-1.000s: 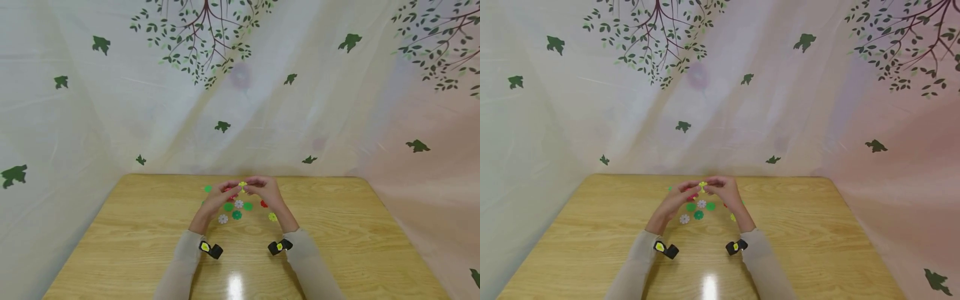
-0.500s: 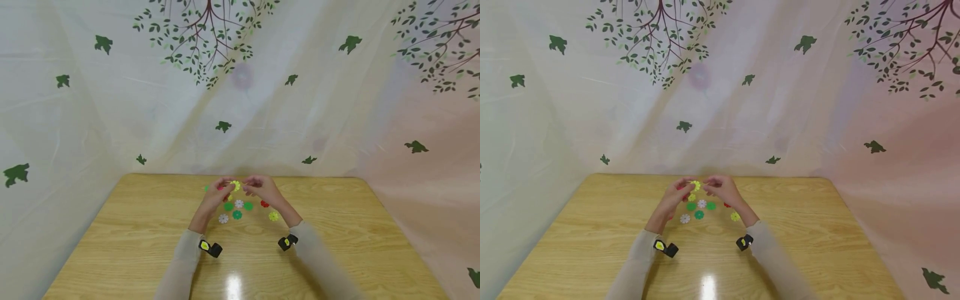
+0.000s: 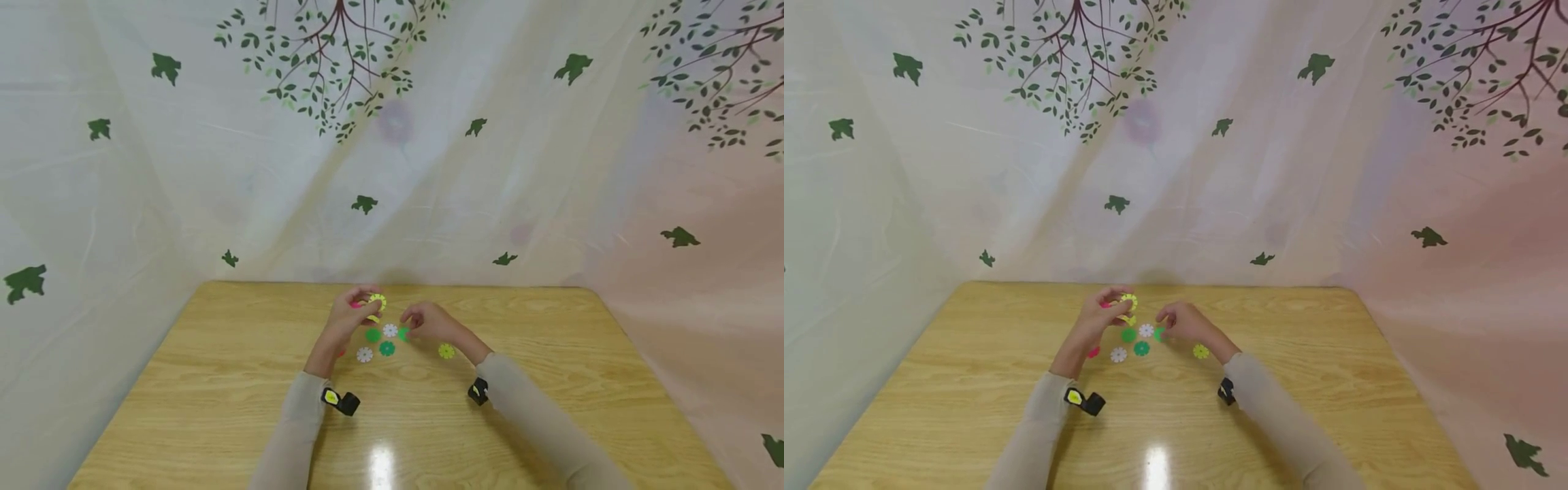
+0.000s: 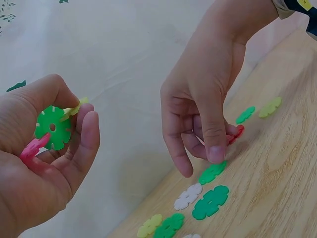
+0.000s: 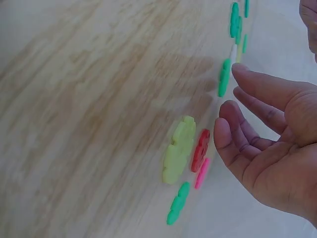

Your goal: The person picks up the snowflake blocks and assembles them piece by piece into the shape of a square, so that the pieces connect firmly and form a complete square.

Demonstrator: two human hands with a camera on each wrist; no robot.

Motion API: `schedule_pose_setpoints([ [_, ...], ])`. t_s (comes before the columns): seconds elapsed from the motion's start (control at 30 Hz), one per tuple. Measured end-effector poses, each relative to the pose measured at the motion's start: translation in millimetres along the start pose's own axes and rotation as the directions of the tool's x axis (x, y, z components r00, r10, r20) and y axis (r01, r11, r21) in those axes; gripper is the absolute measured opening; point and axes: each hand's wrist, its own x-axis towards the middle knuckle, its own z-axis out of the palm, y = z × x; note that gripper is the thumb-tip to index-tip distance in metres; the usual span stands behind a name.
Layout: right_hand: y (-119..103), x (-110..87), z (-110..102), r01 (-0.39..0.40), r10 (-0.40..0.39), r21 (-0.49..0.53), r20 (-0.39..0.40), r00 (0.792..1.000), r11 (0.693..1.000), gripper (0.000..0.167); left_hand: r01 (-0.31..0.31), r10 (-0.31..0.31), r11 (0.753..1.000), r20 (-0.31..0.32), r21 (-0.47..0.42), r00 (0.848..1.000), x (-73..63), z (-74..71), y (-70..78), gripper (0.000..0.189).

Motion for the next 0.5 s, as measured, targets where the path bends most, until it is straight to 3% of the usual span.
schedule_pose_setpoints([
  [0.27,-3.0,6.7,5.2,-0.056,0.060,-0.099,0.032,0.998,0.994,0.022,-0.016,0.016,1.000,0.044,0.002,0.999,-0.9,-3.0,2.9,0.027],
  [0.5,-5.4,6.6,3.9,-0.089,0.092,-0.051,0.060,0.994,0.995,0.020,-0.036,0.034,0.999,0.068,0.025,0.997,-0.9,-2.6,1.4,0.030],
])
